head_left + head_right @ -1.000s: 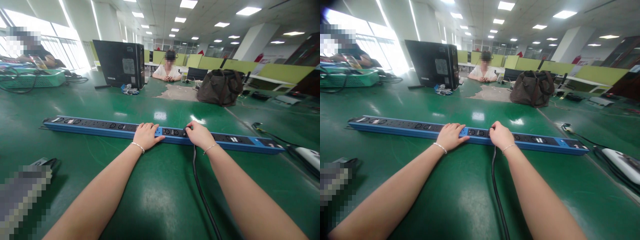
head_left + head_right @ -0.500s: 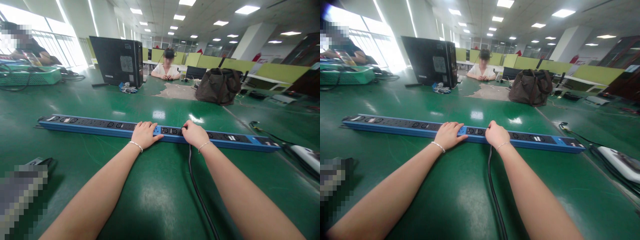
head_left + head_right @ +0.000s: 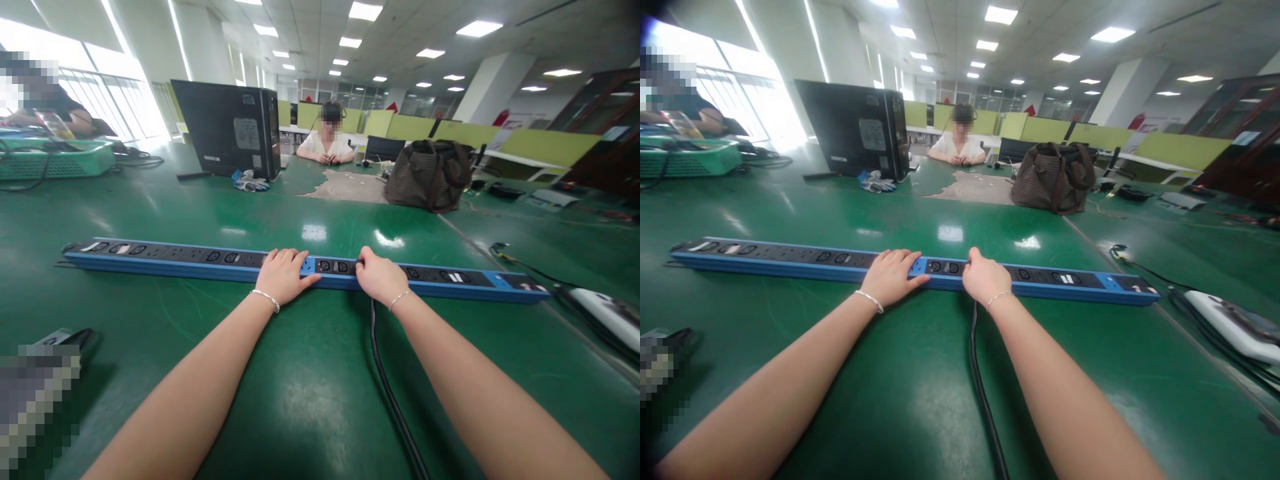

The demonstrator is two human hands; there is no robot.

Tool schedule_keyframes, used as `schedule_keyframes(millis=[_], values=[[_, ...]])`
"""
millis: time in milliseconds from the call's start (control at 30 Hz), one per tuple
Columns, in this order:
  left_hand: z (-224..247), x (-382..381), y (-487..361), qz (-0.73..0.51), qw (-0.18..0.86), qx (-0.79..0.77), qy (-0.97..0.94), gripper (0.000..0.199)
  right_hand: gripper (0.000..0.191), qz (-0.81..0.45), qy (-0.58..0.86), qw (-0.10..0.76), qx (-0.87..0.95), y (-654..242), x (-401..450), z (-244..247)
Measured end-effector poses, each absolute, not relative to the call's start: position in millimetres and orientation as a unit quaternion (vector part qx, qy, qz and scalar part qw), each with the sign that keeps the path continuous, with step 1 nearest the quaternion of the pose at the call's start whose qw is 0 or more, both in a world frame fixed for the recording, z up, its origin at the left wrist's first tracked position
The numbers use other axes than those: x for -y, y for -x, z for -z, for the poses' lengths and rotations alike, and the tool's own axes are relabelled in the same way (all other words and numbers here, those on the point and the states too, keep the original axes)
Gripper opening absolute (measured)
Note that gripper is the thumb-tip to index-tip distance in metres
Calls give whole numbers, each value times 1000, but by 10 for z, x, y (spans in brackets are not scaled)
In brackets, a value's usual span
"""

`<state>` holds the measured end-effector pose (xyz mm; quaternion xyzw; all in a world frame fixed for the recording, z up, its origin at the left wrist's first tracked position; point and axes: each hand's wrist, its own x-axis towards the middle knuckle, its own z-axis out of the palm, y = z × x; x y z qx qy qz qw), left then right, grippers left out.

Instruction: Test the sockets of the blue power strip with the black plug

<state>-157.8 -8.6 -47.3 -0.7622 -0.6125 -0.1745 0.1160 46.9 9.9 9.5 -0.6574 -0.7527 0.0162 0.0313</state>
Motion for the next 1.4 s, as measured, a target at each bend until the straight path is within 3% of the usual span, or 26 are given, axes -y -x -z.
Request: schedule_keyframes(millis=[333,633,900,1400], values=[[411,-21,1179,165,42,587,791,66,28,-4,654,27,756,-465,-104,-56],[435,-9,980,200,82,585,782,54,29,1,678,32,734,-420,-61,-36],[442,-12,972,204,93,588,777,55,25,-47,679,135,720,-491,-81,52],[435,-7,972,215,76,592,773,56,20,-111,620,234,740,-632,-213,148]])
